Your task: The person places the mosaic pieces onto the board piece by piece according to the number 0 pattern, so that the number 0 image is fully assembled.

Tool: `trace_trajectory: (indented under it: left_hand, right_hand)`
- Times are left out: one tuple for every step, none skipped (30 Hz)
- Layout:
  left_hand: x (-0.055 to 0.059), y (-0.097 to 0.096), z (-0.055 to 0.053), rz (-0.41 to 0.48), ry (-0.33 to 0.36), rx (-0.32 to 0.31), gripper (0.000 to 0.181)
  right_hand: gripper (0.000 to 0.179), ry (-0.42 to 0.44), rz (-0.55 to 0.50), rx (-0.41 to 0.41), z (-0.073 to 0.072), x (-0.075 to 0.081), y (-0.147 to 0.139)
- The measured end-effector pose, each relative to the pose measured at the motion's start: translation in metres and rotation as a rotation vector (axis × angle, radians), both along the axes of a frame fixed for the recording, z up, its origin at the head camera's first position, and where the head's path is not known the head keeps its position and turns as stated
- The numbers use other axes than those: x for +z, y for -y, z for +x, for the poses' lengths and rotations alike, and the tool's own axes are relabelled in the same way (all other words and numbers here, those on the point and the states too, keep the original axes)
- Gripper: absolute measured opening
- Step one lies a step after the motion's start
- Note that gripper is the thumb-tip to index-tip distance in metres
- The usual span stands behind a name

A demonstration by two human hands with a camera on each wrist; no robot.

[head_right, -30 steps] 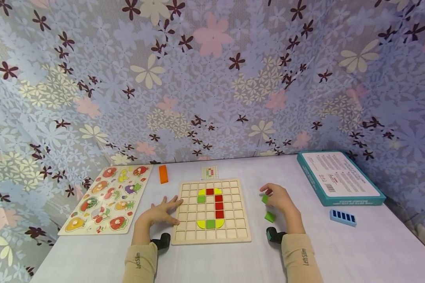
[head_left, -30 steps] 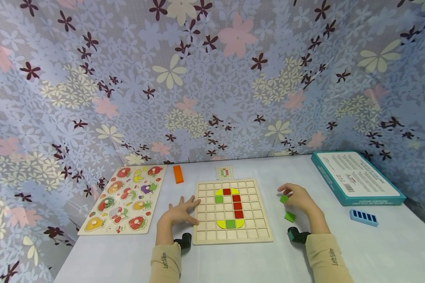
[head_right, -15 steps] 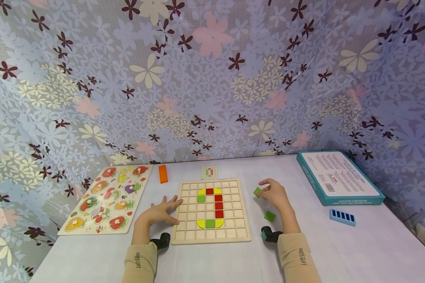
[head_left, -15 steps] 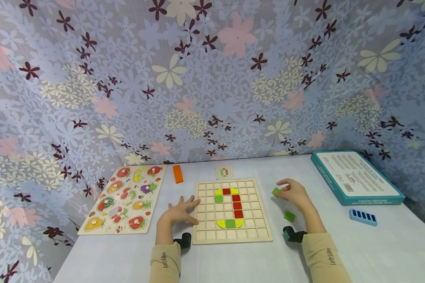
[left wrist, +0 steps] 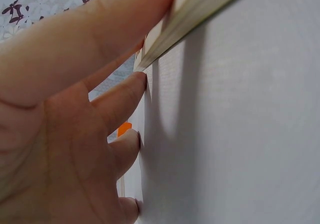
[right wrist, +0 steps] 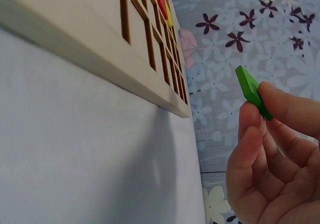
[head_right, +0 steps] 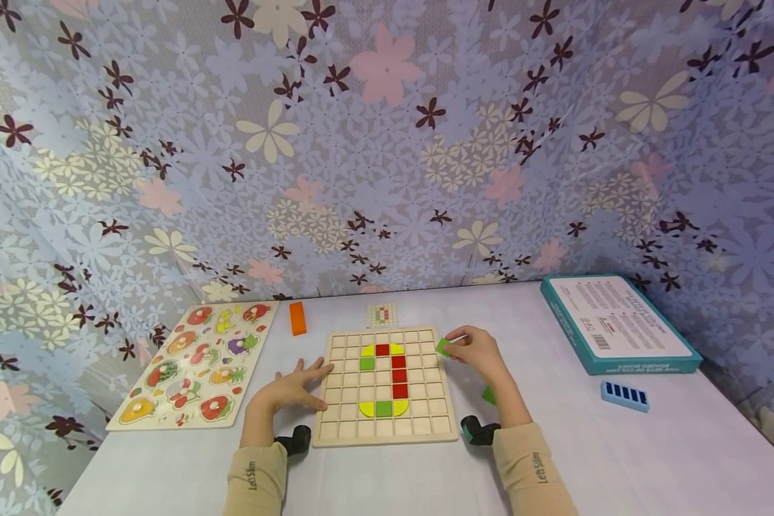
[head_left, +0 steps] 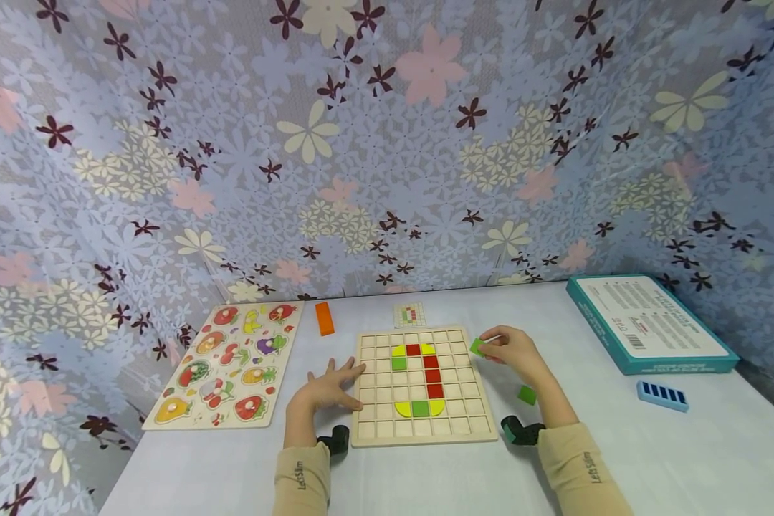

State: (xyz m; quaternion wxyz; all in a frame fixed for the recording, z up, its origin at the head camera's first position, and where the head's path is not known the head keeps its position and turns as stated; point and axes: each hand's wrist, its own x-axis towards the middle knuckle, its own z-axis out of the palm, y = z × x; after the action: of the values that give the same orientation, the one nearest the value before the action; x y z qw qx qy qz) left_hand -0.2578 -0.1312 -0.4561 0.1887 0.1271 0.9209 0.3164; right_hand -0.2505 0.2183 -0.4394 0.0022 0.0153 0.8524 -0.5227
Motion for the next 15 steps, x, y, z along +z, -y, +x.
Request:
trace_trajectory:
  left_hand:
    - [0.000,0.000,0.000,-0.001,0.000,0.001,0.079]
    - [0.000,0.000,0.000,-0.001,0.000,0.002,0.079]
    - [0.001,0.000,0.000,-0.002,-0.001,0.002,0.079]
    - [0.001,0.000,0.001,-0.002,0.000,0.002,0.079]
    - [0.001,0.000,0.001,-0.001,0.002,0.002,0.079]
    - [0.002,0.000,0.001,0.001,0.003,0.003,0.079]
    - [0.002,0.000,0.001,0.003,0.004,0.003,0.079]
    - [0.002,0.000,0.001,0.005,0.004,0.003,0.079]
    - [0.002,0.000,0.001,0.007,0.005,0.003,0.079]
    - [0.002,0.000,0.001,0.009,0.006,0.004,0.079]
    - [0.001,0.000,0.001,0.012,0.006,0.004,0.079]
    - [0.001,0.000,0.001,0.013,0.006,0.004,0.079]
    - [0.001,0.000,0.000,0.014,0.007,0.004,0.079]
    - [0.000,0.000,0.000,0.014,0.008,0.004,0.079]
    - [0.000,0.000,0.000,0.014,0.009,0.004,0.079]
  right_hand:
    - [0.029,0.000,0.003,-0.001,0.000,0.000,0.002]
    - [0.029,0.000,0.012,0.001,-0.001,-0.001,0.003]
    - [0.028,0.001,0.018,0.002,-0.001,-0.001,0.005]
    - [0.028,0.006,0.025,0.001,-0.001,-0.001,0.006]
    - [0.027,0.012,0.029,-0.001,-0.001,-0.002,0.007]
    - [0.027,0.014,0.031,0.003,-0.001,-0.002,0.009]
    - [0.027,0.011,0.036,0.012,-0.002,-0.002,0.010]
    - [0.027,0.012,0.037,0.016,-0.002,-0.002,0.011]
    - [0.027,0.008,0.037,0.024,-0.002,-0.002,0.012]
    - [0.027,0.006,0.027,0.028,-0.002,-0.002,0.013]
    - [0.029,0.000,0.022,0.039,-0.003,-0.002,0.014]
    - [0.030,-0.006,0.016,0.048,-0.003,-0.002,0.016]
    - [0.032,-0.010,0.011,0.057,-0.003,-0.002,0.017]
    - [0.032,-0.007,0.002,0.057,-0.004,-0.002,0.019]
    - [0.033,-0.012,-0.002,0.068,-0.004,-0.002,0.020]
